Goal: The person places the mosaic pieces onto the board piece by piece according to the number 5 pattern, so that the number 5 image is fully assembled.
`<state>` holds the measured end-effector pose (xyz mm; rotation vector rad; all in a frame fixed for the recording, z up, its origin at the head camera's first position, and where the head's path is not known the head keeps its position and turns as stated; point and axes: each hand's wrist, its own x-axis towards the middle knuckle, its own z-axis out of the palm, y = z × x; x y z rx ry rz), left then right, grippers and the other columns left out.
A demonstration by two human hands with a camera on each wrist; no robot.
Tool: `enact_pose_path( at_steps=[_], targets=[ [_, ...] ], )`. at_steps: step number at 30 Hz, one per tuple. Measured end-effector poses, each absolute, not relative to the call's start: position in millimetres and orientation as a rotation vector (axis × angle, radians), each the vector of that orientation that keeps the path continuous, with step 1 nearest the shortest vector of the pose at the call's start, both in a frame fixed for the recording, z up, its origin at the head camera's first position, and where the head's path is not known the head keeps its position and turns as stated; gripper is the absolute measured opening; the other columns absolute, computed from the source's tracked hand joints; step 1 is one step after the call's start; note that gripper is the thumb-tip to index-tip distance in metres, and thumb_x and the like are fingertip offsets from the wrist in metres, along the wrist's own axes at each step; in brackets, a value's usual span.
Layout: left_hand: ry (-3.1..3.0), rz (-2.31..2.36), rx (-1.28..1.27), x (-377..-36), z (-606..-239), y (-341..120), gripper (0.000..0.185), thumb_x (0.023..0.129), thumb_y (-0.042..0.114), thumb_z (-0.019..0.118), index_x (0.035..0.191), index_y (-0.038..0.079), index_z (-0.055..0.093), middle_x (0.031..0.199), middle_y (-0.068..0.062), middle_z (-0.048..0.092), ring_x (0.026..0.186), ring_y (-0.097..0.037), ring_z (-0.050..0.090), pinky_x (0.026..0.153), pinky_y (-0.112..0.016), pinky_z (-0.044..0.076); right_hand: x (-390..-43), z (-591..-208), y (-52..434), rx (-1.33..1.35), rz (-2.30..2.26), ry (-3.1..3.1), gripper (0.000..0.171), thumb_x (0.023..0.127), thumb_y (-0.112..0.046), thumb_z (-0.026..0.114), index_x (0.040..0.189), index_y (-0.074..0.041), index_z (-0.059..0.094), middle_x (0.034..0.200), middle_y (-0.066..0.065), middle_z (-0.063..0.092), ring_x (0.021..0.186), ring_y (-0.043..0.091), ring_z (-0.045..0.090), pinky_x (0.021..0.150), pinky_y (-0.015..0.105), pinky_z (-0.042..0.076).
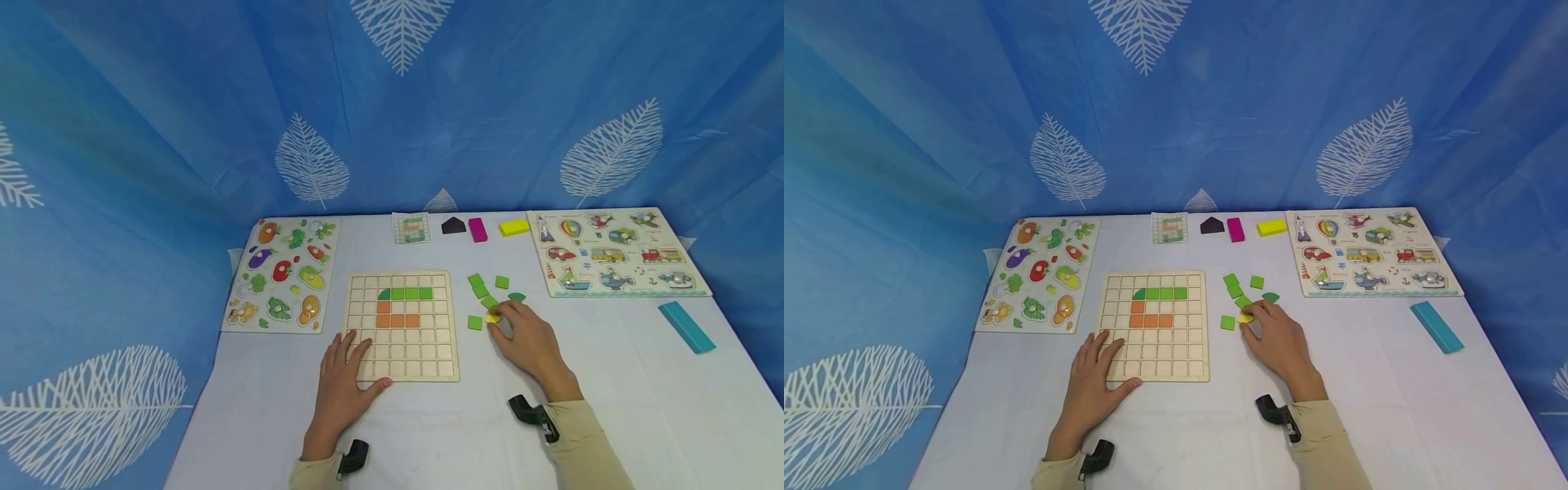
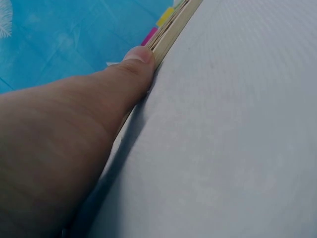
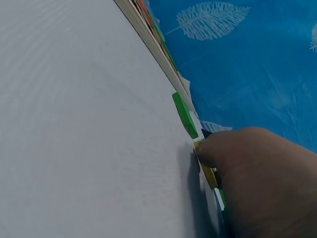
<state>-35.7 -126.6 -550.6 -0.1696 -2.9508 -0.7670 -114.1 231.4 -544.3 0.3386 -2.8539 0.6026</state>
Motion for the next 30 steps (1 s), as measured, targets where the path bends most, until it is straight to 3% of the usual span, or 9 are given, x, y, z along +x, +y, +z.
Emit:
enact_pose_path(
  at_steps=[6,11,14,22,30],
  targets=[
    [-2.949,-0.764,-0.170,-35.2,-550.4,-126.8,0.082,0.079,0.060,0.079,0.146,0.017,0.054,0.163,-0.013,0.035,0.153,-0.042,0.024,0.121,-0.065,0.025,-113.9,-542.9,229.5,0.362,0.601,-2.856,0.024,0.089,-0.037,0.077,0.104,-0.018,0.076,0.113,0.007,0.068,0.105,0.030,0.068,0.077,0.049,0.059],
    [-2.959,-0.763,-0.171,-35.3,-548.9,-126.2,0.082,0.080,0.061,0.078,0.146,0.018,0.054,0.163,-0.012,0.035,0.154,-0.041,0.023,0.121,-0.064,0.025,-113.2,-542.8,230.3,0.380,0.630,-2.831,0.011,0.091,-0.021,0.074,0.101,-0.016,0.075,0.114,0.006,0.070,0.109,0.030,0.067,0.082,0.049,0.059],
    [-2.962,-0.765,-0.168,-35.3,-548.7,-126.0,0.082,0.080,0.061,0.077,0.146,0.018,0.054,0.163,-0.012,0.035,0.154,-0.041,0.023,0.121,-0.064,0.025,-111.9,-542.3,231.3,0.371,0.661,-2.810,0.017,0.089,-0.013,0.070,0.106,-0.013,0.074,0.118,0.006,0.069,0.116,0.031,0.066,0.085,0.051,0.059],
    [-2.957,-0.772,-0.167,-35.1,-546.7,-125.1,0.082,0.080,0.060,0.078,0.145,0.018,0.055,0.163,-0.013,0.036,0.154,-0.041,0.023,0.121,-0.064,0.025,-109.8,-542.1,233.5,0.245,0.550,-2.835,0.034,0.090,-0.032,0.078,0.114,-0.008,0.072,0.109,0.010,0.068,0.090,0.028,0.067,0.065,0.044,0.057],
    [-2.964,-0.766,-0.162,-35.6,-548.6,-125.7,0.082,0.079,0.060,0.079,0.146,0.018,0.054,0.163,-0.013,0.035,0.154,-0.041,0.023,0.122,-0.064,0.025,-108.1,-540.6,234.6,0.291,0.572,-2.853,0.031,0.092,-0.024,0.076,0.120,-0.011,0.072,0.116,0.009,0.069,0.107,0.033,0.070,0.080,0.051,0.060]
  ],
)
